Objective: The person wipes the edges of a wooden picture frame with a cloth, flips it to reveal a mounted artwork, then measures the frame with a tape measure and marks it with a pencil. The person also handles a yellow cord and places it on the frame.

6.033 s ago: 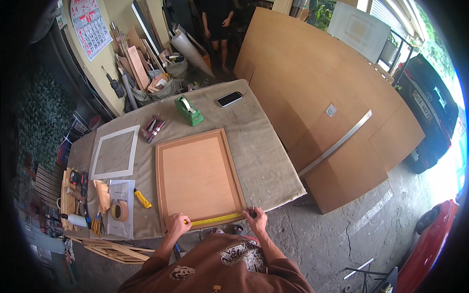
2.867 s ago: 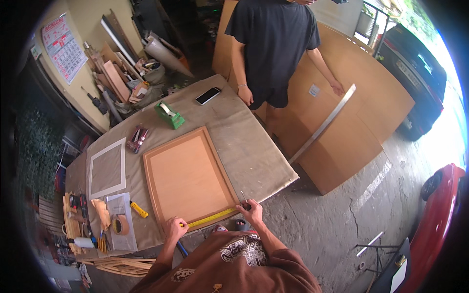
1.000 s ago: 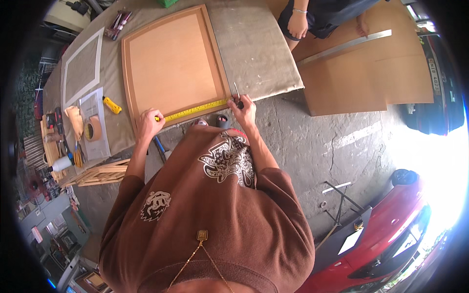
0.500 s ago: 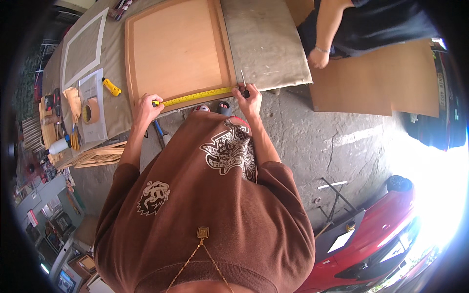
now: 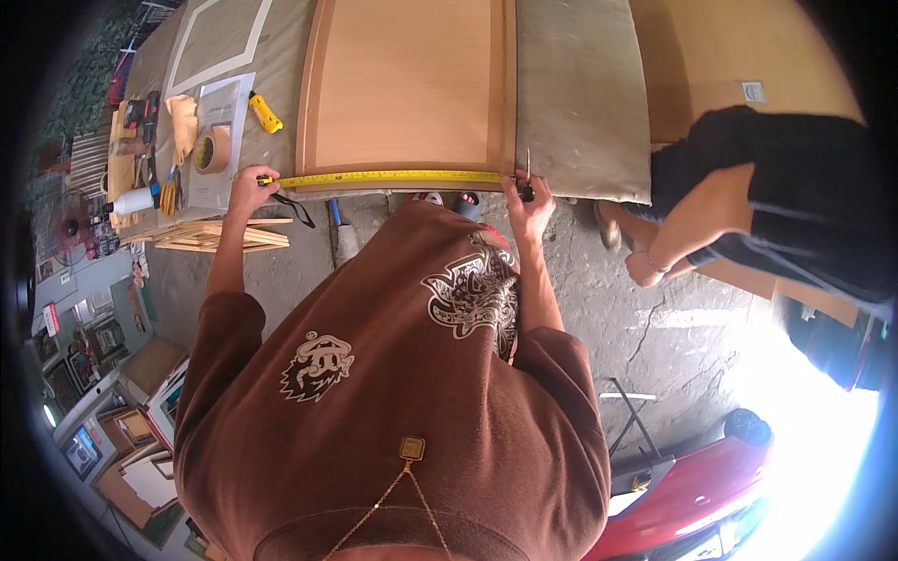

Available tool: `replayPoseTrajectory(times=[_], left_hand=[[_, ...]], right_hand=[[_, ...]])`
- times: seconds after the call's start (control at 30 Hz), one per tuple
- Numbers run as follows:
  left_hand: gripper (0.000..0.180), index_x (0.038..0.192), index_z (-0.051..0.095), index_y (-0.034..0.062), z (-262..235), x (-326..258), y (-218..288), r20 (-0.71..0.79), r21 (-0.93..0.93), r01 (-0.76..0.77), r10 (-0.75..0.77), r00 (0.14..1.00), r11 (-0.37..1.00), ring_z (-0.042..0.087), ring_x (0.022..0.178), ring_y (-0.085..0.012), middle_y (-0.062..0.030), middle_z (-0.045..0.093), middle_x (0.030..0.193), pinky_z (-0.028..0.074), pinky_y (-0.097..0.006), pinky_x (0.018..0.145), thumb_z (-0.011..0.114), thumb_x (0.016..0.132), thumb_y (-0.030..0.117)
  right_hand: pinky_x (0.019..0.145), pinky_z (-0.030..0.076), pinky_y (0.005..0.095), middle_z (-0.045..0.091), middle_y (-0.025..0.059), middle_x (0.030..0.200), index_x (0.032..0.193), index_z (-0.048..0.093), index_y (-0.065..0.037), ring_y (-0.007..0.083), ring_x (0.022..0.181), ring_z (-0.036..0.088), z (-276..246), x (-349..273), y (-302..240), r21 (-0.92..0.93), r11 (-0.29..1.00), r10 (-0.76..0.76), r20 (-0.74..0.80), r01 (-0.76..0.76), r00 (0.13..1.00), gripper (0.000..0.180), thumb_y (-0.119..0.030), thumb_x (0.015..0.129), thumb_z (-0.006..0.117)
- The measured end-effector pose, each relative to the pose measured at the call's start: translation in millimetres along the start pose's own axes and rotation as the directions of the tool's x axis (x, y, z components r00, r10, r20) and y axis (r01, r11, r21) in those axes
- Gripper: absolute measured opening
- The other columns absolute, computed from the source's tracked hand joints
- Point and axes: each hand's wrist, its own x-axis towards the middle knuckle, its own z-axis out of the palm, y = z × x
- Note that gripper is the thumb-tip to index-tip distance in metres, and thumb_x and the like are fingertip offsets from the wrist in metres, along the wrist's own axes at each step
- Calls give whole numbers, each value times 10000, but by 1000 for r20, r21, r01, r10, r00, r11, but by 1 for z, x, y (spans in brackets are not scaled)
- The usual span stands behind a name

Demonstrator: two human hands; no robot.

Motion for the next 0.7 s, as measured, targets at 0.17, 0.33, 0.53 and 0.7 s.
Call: replayPoseTrajectory(times=[0.17, 0.33, 0.53, 0.7], left_hand=[[194, 846, 697, 73, 6, 2, -9, -27, -5, -9, 9, 1000, 1000, 649, 802, -265, -115, 672, 871, 513, -342, 735, 739, 657, 70], [178, 850, 696, 76, 5, 6, -3, 27, 35, -5, 4, 1000, 999, 646, 798, -264, -110, 670, 879, 510, -347, 723, 727, 675, 91], [194, 899, 691, 79, 23, 12, 74, 57, 42, -201, 198, 979, 979, 636, 838, -280, -105, 674, 922, 503, -375, 757, 683, 713, 132], [195, 916, 705, 109, 60, 9, 129, 56, 127, -274, 269, 961, 953, 619, 864, -300, -102, 667, 937, 503, -397, 779, 650, 736, 158]], right_hand=[[589, 466, 277, 606, 67, 735, 908, 665, -1, 135, 618, 562, 1, -1, -2, 16, 1000, 21, -8, -21, 1000, 274, -190, 729, 750], [533, 462, 261, 593, 54, 742, 922, 661, 10, 104, 598, 553, 0, -1, -2, 16, 1000, -2, 3, 2, 1000, 268, -162, 736, 750], [428, 453, 222, 567, 33, 764, 923, 658, 23, 73, 576, 541, 0, -2, -8, 113, 992, 61, 21, -63, 998, 251, -144, 759, 749], [426, 461, 221, 565, 35, 768, 926, 655, 27, 79, 566, 538, 2, -3, -9, 156, 987, 33, 4, -34, 999, 247, -135, 765, 747]])
